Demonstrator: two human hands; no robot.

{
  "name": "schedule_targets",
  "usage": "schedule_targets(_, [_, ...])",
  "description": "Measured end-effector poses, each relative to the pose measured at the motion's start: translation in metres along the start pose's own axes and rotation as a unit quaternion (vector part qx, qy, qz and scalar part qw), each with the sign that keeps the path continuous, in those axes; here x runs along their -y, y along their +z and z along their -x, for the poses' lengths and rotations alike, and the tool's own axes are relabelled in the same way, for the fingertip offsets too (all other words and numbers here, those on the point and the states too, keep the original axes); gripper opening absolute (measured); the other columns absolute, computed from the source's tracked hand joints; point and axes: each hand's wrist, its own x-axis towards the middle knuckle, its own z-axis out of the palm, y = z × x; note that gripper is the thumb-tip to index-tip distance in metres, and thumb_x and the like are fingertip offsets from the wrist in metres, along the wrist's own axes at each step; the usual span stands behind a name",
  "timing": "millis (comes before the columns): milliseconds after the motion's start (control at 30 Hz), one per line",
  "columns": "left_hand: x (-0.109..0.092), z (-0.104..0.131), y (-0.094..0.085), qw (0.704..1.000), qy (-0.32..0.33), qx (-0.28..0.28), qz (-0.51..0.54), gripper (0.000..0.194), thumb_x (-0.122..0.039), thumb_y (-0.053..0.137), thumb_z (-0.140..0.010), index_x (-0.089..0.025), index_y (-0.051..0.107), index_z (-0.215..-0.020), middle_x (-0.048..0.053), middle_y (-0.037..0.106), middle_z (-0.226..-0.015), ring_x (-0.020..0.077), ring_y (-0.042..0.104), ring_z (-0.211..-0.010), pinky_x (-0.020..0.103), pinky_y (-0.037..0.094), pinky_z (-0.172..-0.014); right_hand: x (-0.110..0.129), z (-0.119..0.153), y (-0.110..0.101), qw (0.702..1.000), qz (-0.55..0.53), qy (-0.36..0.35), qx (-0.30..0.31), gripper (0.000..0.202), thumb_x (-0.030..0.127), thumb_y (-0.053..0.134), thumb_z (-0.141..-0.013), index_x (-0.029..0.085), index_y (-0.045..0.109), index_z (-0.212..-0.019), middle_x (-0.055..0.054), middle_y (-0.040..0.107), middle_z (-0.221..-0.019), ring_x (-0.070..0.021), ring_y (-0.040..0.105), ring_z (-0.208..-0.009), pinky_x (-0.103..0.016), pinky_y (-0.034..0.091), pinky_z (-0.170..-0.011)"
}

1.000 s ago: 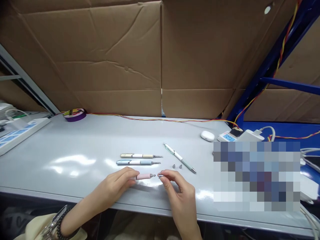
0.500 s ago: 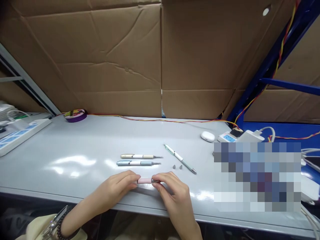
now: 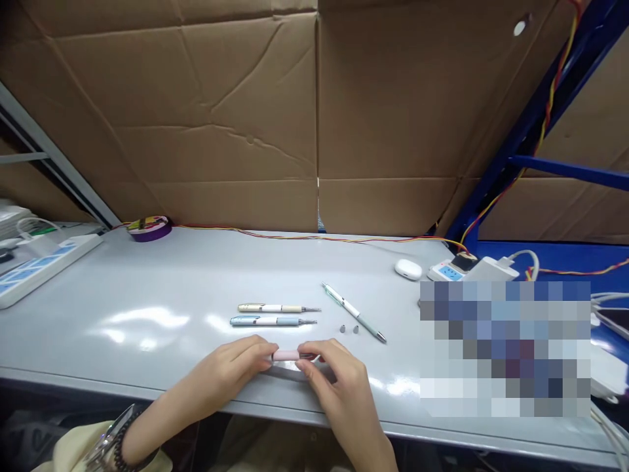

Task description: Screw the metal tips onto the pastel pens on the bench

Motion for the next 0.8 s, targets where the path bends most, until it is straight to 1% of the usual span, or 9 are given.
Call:
schedule_targets(67, [-0.0003, -0.0003, -0.0002, 1.000, -0.001, 0.003, -0.010, 0.017, -0.017, 0.036, -0.094, -0.017, 0.051, -0.101, 0.002, 0.057, -0.081, 0.0136, 0.055, -0.071, 0.024, 0.045, -0.063, 0.0005, -0.0002, -0.0001, 1.000, 0.014, 0.019, 0.013, 0.019, 0.033, 0.051, -0.087, 0.021, 0.065, -0.080, -0.001, 0.067, -0.077, -0.0157, 0.062, -0.071, -0.022, 0.046, -0.063])
schedule_targets(167, [0.0003, 0.0002, 0.0003, 1.000, 0.009, 0.013, -0.013, 0.018, -0.016, 0.037, -0.093, -0.018, 0.051, -0.103, 0.002, 0.057, -0.080, 0.0133, 0.056, -0.071, 0.023, 0.045, -0.063, 0.0004, -0.0015, 0.0008, 0.997, 0.063, 0.022, 0.033, 0.041, 0.036, 0.042, -0.091, 0.019, 0.059, -0.058, 0.000, 0.059, -0.054, -0.0135, 0.055, -0.052, -0.022, 0.041, -0.052])
schedule_targets(233, [0.0012, 0.0009, 0.0010, 1.000, 0.008, 0.015, -0.006, 0.017, -0.015, 0.038, -0.093, -0.018, 0.050, -0.105, 0.003, 0.058, -0.082, 0.0136, 0.056, -0.073, 0.023, 0.046, -0.064, 0.0005, -0.0022, 0.0014, 0.997, 0.067, 0.013, 0.026, 0.039, 0.038, 0.041, -0.091, 0.019, 0.061, -0.063, 0.000, 0.059, -0.056, -0.0134, 0.054, -0.052, -0.023, 0.041, -0.052])
schedule_targets(333, [0.0024, 0.0020, 0.0019, 1.000, -0.003, 0.009, 0.006, 0.016, -0.015, 0.039, -0.092, -0.018, 0.049, -0.104, 0.003, 0.058, -0.086, 0.0140, 0.056, -0.075, 0.024, 0.046, -0.064, 0.0006, -0.0022, 0.0012, 0.999, 0.030, 0.013, 0.011, 0.023, 0.039, 0.050, -0.086, 0.021, 0.064, -0.086, -0.001, 0.066, -0.074, -0.0141, 0.058, -0.061, -0.022, 0.044, -0.056])
schedule_targets(400, [0.0026, 0.0021, 0.0022, 1.000, 0.004, 0.005, 0.007, 0.017, -0.015, 0.039, -0.092, -0.018, 0.049, -0.105, 0.003, 0.059, -0.085, 0.0141, 0.056, -0.074, 0.024, 0.046, -0.064, 0.0007, -0.0017, 0.0007, 0.999, 0.029, 0.019, 0.021, 0.026, 0.039, 0.050, -0.086, 0.020, 0.063, -0.075, 0.000, 0.064, -0.067, -0.0136, 0.057, -0.058, -0.022, 0.043, -0.054])
schedule_targets(467, [0.0021, 0.0017, 0.0020, 1.000, 0.021, 0.000, 0.005, 0.017, -0.015, 0.039, -0.092, -0.018, 0.049, -0.106, 0.003, 0.059, -0.084, 0.0141, 0.056, -0.074, 0.024, 0.046, -0.063, 0.0010, -0.0010, 0.0002, 0.998, 0.046, 0.018, 0.040, 0.041, 0.039, 0.043, -0.090, 0.019, 0.055, -0.056, 0.001, 0.056, -0.053, -0.0127, 0.053, -0.052, -0.022, 0.040, -0.052])
schedule_targets(533, [0.0013, 0.0011, 0.0016, 1.000, 0.029, -0.011, 0.002, 0.016, -0.015, 0.040, -0.092, -0.017, 0.050, -0.105, 0.003, 0.060, -0.084, 0.0140, 0.057, -0.074, 0.024, 0.046, -0.064, 0.0016, -0.0005, 0.0000, 0.998, 0.049, 0.014, 0.046, 0.039, 0.038, 0.042, -0.090, 0.019, 0.058, -0.061, 0.002, 0.055, -0.052, -0.0126, 0.052, -0.052, -0.023, 0.040, -0.052])
schedule_targets(667, [-0.0006, -0.0004, -0.0004, 0.999, 0.034, -0.026, -0.008, 0.017, -0.015, 0.040, -0.093, -0.016, 0.050, -0.105, 0.004, 0.061, -0.084, 0.0137, 0.059, -0.074, 0.023, 0.047, -0.063, 0.0016, 0.0000, 0.0007, 1.000, 0.008, 0.013, 0.021, 0.019, 0.037, 0.054, -0.084, 0.021, 0.063, -0.087, -0.001, 0.065, -0.076, -0.0145, 0.058, -0.064, -0.022, 0.045, -0.057])
schedule_targets(800, [-0.0029, -0.0028, -0.0043, 0.997, 0.060, -0.034, -0.018, 0.017, -0.017, 0.039, -0.093, -0.016, 0.051, -0.105, 0.004, 0.063, -0.081, 0.0128, 0.060, -0.071, 0.022, 0.047, -0.061, -0.0020, 0.0000, 0.0028, 0.998, 0.043, 0.028, 0.031, 0.030, 0.037, 0.050, -0.086, 0.019, 0.058, -0.064, 0.001, 0.060, -0.060, -0.0133, 0.055, -0.056, -0.021, 0.041, -0.053])
